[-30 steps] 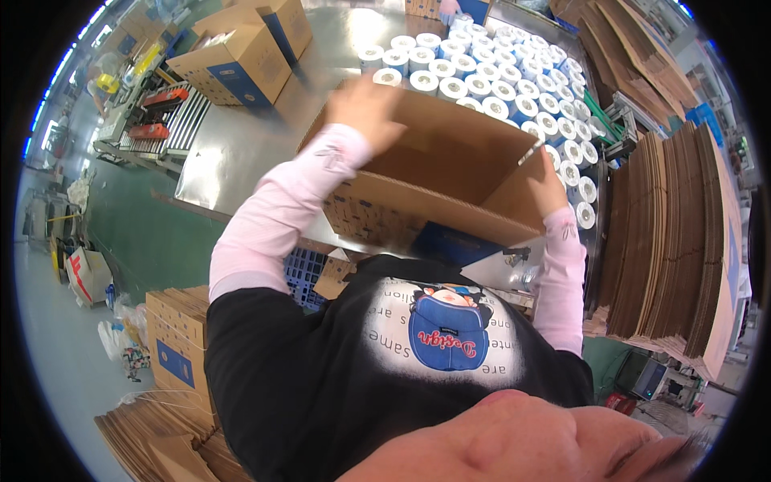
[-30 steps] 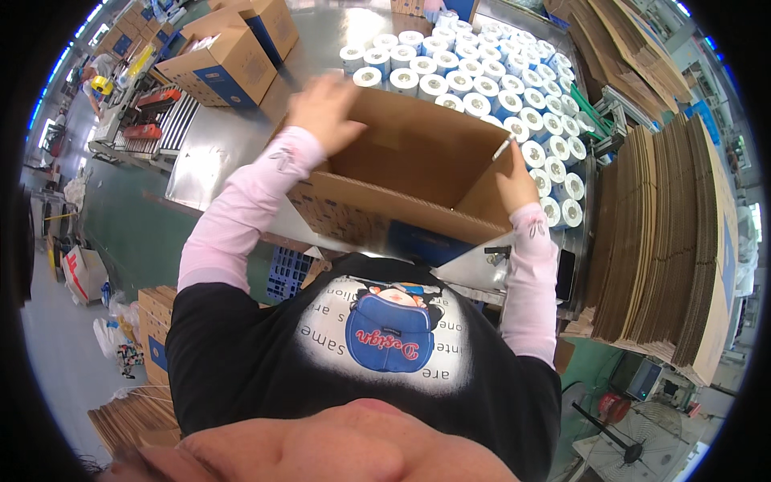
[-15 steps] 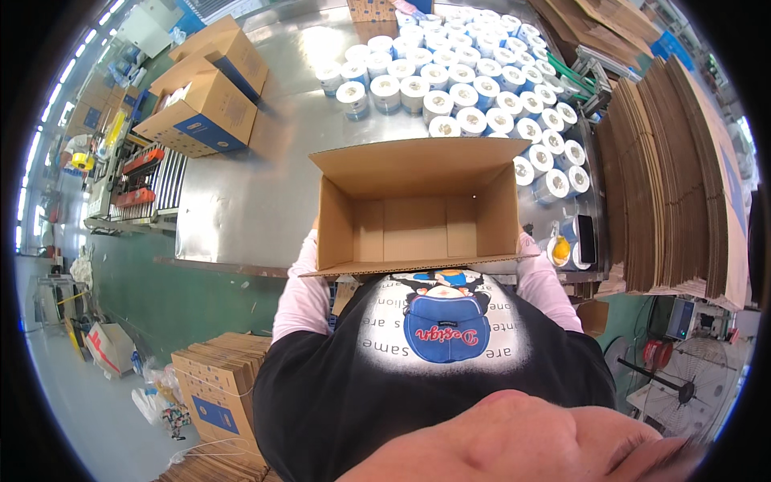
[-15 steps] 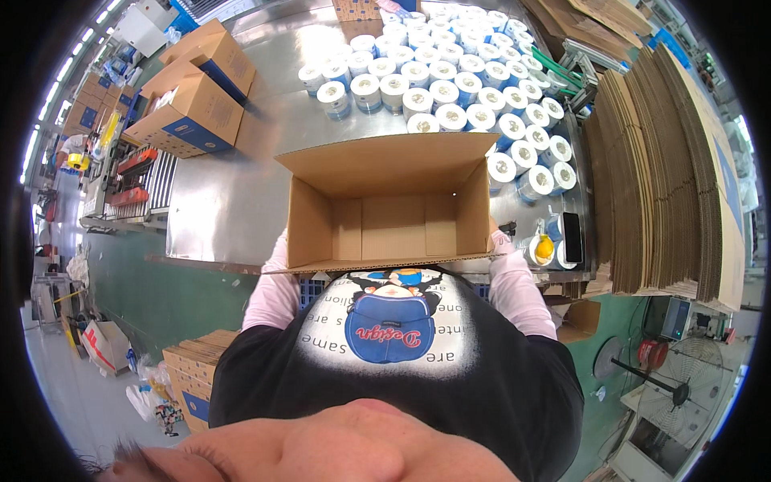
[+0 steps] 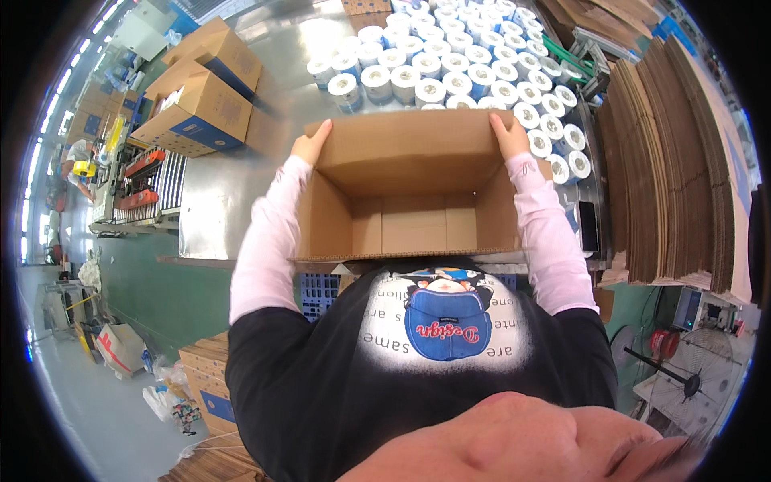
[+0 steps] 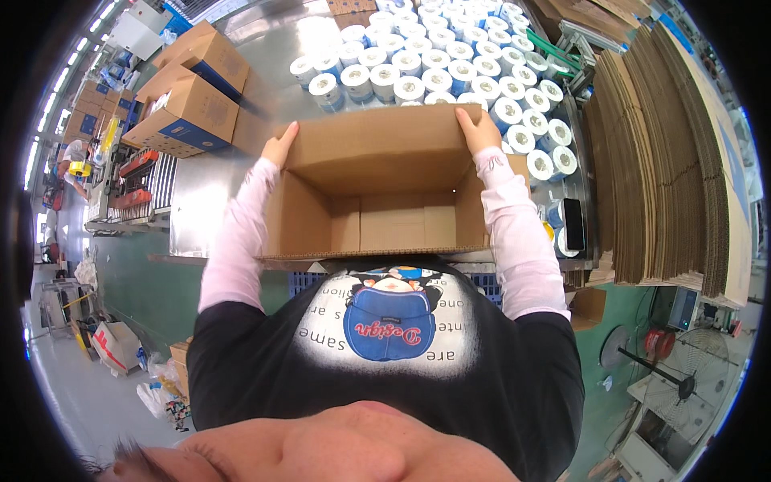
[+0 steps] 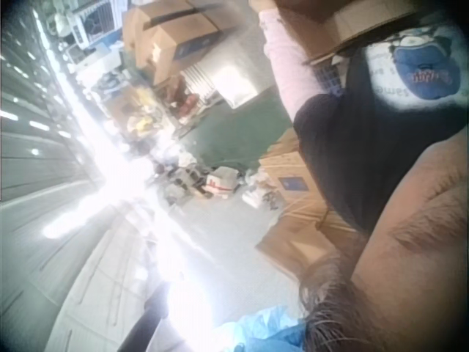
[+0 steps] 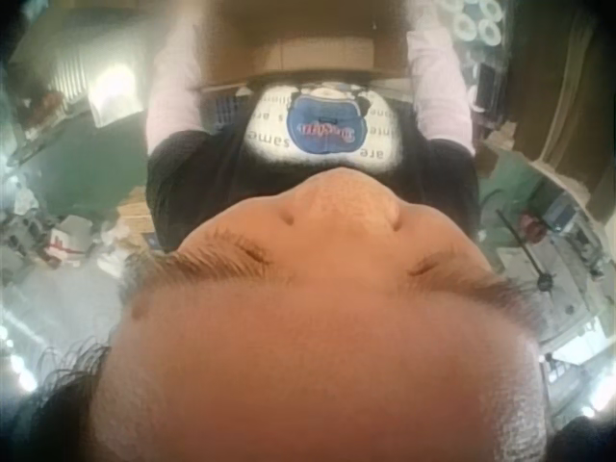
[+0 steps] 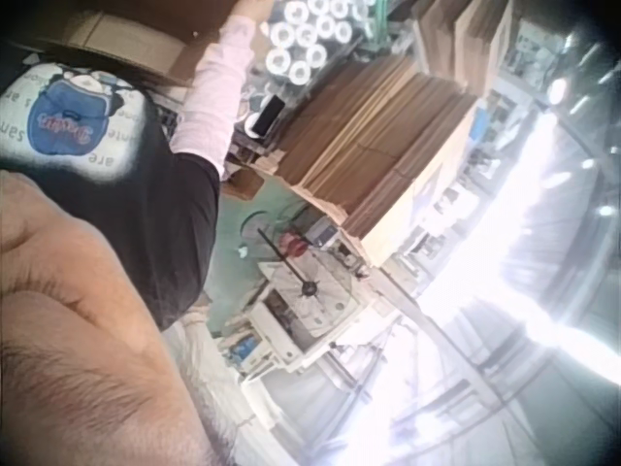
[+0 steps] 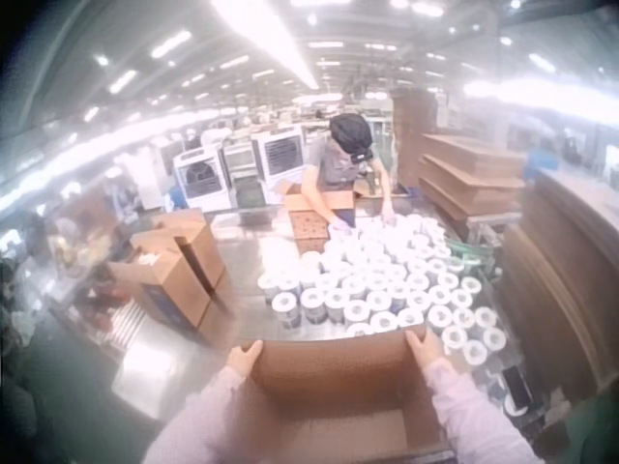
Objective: The person places rolls of blue and white tape into cardboard boxes by hand, repeating the process for multiple boxes on a metal table.
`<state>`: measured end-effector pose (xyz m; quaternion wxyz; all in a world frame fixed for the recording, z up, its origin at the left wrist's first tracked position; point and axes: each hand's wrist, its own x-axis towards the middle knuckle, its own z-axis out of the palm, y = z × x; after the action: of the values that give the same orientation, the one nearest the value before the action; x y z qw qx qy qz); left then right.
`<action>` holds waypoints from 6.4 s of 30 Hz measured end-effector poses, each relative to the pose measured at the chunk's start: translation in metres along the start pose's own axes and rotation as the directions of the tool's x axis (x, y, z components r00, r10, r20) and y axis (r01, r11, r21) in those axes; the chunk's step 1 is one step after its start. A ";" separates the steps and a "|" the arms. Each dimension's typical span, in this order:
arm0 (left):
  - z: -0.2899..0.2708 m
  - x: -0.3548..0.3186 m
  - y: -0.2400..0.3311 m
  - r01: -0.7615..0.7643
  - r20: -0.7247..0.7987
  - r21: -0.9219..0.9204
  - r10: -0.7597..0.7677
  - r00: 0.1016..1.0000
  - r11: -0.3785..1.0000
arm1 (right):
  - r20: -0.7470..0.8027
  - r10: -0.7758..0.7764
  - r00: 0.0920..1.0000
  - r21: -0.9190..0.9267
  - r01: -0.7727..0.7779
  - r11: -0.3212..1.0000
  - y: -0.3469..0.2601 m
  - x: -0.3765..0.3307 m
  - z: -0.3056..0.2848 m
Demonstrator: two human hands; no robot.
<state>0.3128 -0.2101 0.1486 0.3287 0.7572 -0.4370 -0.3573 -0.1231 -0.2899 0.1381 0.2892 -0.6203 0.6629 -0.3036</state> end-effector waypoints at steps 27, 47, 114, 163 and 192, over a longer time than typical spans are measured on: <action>0.350 0.118 0.043 -0.552 0.557 0.798 0.050 0.829 0.242 | 0.168 0.082 0.982 -0.507 0.015 0.862 0.164 0.073 -0.034; 0.115 0.005 0.135 0.285 0.523 -0.793 0.363 0.771 0.538 | 0.100 0.244 0.965 0.424 -0.263 0.867 0.239 0.079 -0.048; 0.080 0.039 0.150 0.004 0.273 -0.893 0.537 0.798 0.449 | -0.040 0.224 0.974 0.858 -0.082 0.508 0.230 0.061 -0.160; 0.417 0.148 0.100 -0.133 0.247 0.635 -0.036 0.968 0.761 | 0.184 -0.136 0.974 -0.394 0.200 0.897 0.184 0.108 0.019; -0.063 -0.053 0.040 -0.208 0.646 -0.300 0.358 0.674 0.931 | 0.501 -0.544 0.673 0.767 -0.054 0.639 -0.053 0.084 -0.073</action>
<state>0.3283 -0.1671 0.2277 0.2685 0.4543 -0.6014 -0.5998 -0.1498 -0.3734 0.2252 0.6890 -0.6084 0.2241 -0.3237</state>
